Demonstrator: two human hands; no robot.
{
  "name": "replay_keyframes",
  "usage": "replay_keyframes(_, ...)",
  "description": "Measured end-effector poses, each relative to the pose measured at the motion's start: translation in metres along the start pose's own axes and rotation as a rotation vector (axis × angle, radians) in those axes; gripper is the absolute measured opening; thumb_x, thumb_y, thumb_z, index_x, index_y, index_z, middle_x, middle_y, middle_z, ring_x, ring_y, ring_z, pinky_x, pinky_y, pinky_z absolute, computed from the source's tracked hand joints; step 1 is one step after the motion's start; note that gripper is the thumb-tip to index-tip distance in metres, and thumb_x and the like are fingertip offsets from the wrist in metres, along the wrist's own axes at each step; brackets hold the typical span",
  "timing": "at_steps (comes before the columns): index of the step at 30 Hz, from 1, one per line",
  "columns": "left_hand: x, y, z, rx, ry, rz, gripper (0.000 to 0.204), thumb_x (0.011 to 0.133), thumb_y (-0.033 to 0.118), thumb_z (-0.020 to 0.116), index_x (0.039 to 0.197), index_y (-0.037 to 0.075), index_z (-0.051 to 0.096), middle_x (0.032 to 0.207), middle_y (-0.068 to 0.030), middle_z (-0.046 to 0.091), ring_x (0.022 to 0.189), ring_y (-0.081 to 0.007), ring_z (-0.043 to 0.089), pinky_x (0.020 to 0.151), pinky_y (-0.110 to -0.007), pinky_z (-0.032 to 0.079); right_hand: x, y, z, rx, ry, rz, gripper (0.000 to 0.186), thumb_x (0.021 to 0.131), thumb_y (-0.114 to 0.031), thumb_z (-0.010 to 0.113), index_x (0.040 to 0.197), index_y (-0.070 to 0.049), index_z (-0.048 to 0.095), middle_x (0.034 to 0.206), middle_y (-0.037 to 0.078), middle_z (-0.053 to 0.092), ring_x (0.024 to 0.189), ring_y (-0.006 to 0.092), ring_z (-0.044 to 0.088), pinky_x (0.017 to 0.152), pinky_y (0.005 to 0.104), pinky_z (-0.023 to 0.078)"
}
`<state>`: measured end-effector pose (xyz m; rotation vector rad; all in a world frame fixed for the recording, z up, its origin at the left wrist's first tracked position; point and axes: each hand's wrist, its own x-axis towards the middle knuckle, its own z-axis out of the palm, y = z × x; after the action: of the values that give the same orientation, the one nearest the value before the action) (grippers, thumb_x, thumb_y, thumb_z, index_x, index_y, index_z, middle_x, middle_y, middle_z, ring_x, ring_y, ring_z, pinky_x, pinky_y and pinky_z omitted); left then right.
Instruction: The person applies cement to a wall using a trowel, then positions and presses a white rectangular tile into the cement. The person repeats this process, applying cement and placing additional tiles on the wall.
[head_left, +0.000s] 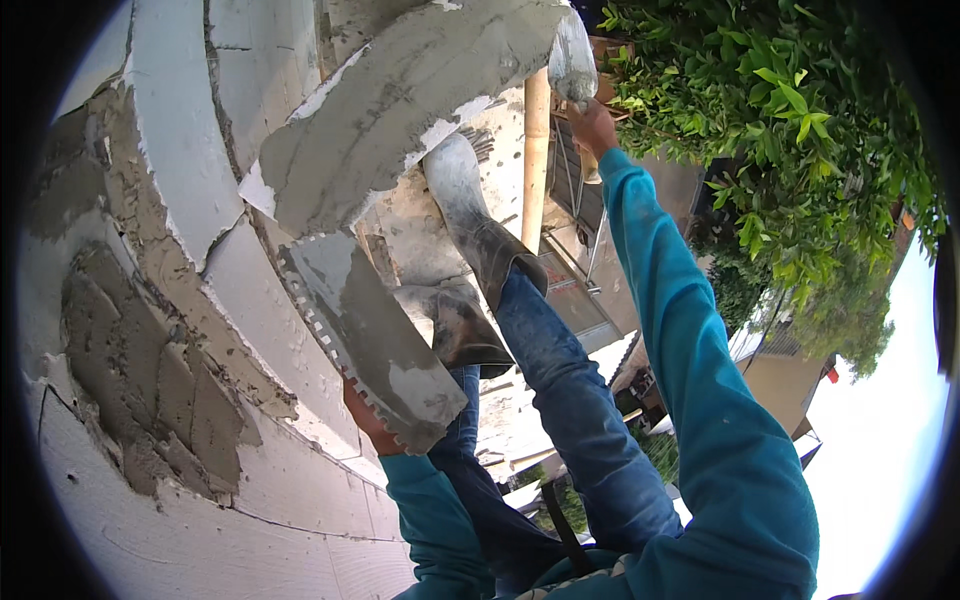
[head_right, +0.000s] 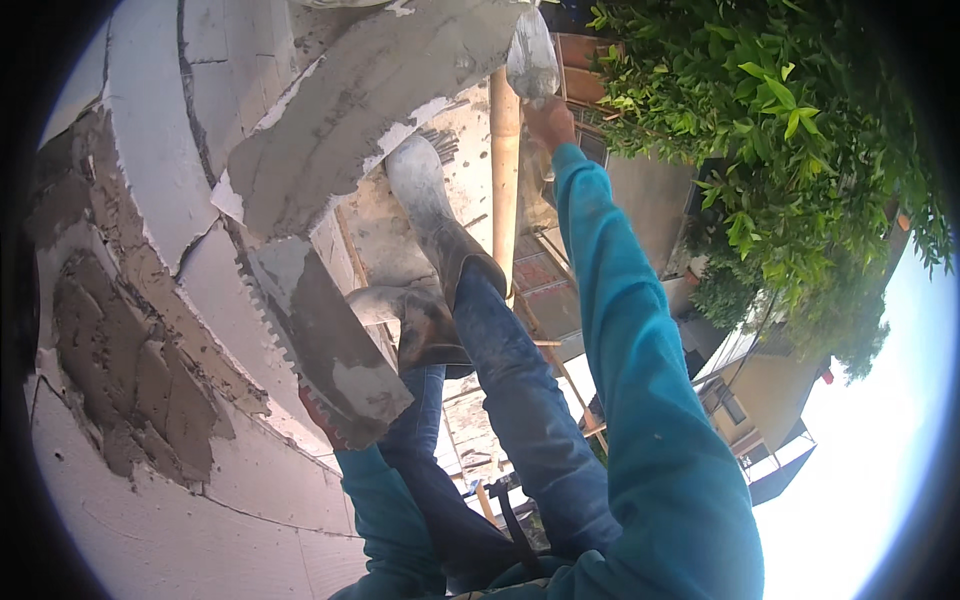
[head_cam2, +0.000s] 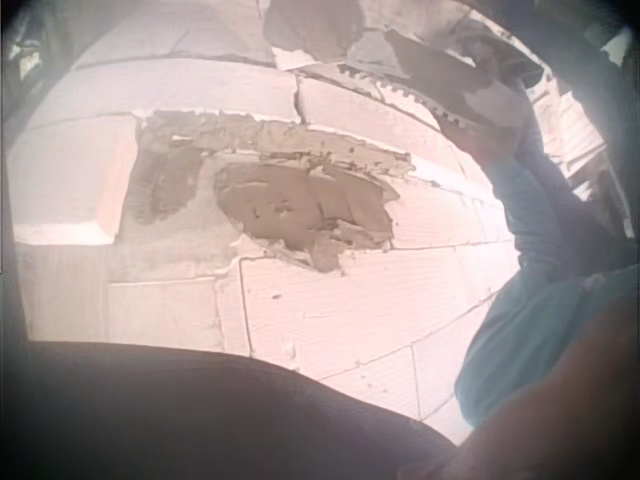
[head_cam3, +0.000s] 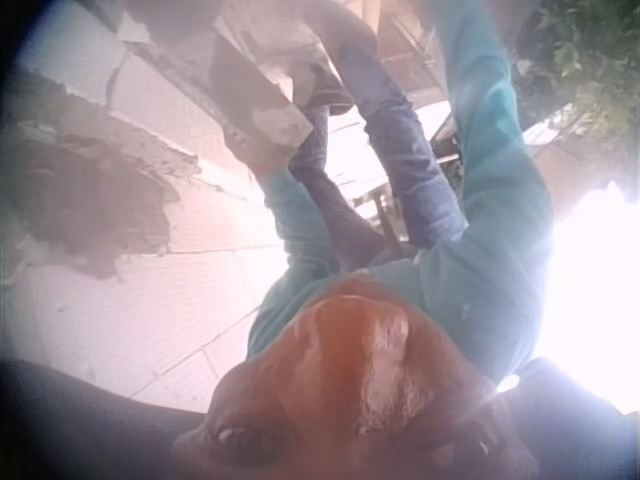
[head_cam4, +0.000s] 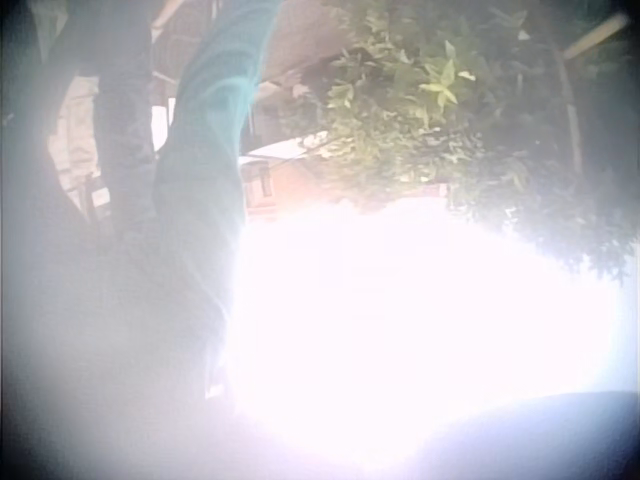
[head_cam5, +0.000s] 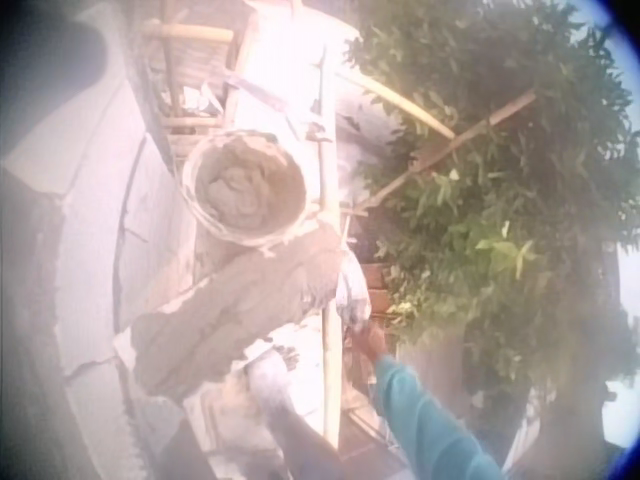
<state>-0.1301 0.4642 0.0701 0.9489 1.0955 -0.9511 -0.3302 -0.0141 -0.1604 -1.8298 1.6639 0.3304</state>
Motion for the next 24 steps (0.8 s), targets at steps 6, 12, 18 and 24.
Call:
replay_keyframes(6,0.002,-0.006,0.007,-0.025,-0.016,-0.019,0.047,0.105,0.038,0.04,0.137,0.005,0.053,0.131,-0.0139,0.06,0.116,-0.0306,0.06,0.1,-0.043,0.049,-0.051,-0.022,-0.034,0.523,-0.353,0.198,0.027,0.094,-0.027,0.057,0.098,-0.001,0.064,0.073,0.009,0.063,0.061,0.019,0.061,0.055,0.0372,0.051)
replay_keyframes(12,0.001,-0.005,0.022,-0.004,-0.202,0.044,0.048,0.105,0.038,0.041,0.138,0.005,0.053,0.129,-0.0132,0.062,0.113,-0.0309,0.062,0.098,-0.044,0.051,-0.061,-0.084,-0.025,0.991,-0.368,0.388,0.013,0.099,-0.024,0.053,0.097,-0.011,0.049,0.073,0.003,0.05,0.053,0.0149,0.05,0.047,0.0325,0.047)
replay_keyframes(18,-0.007,-0.006,0.044,0.11,0.084,0.033,0.048,0.104,0.038,0.044,0.138,0.005,0.053,0.125,-0.0119,0.064,0.109,-0.0262,0.064,0.094,-0.038,0.054,-0.098,-0.139,0.023,1.083,-0.553,0.367,0.015,0.099,-0.024,0.054,0.098,-0.011,0.046,0.075,0.004,0.05,0.055,0.0149,0.049,0.047,0.0316,0.047)
replay_keyframes(24,-0.013,-0.01,0.045,0.231,0.047,0.142,0.046,0.104,0.037,0.045,0.137,0.005,0.053,0.119,-0.0098,0.066,0.102,-0.0227,0.066,0.089,-0.035,0.056,-0.136,-0.186,0.052,0.788,-0.68,0.211,0.018,0.1,-0.026,0.054,0.1,-0.009,0.049,0.071,0.001,0.049,0.054,0.0121,0.05,0.047,0.0317,0.045)
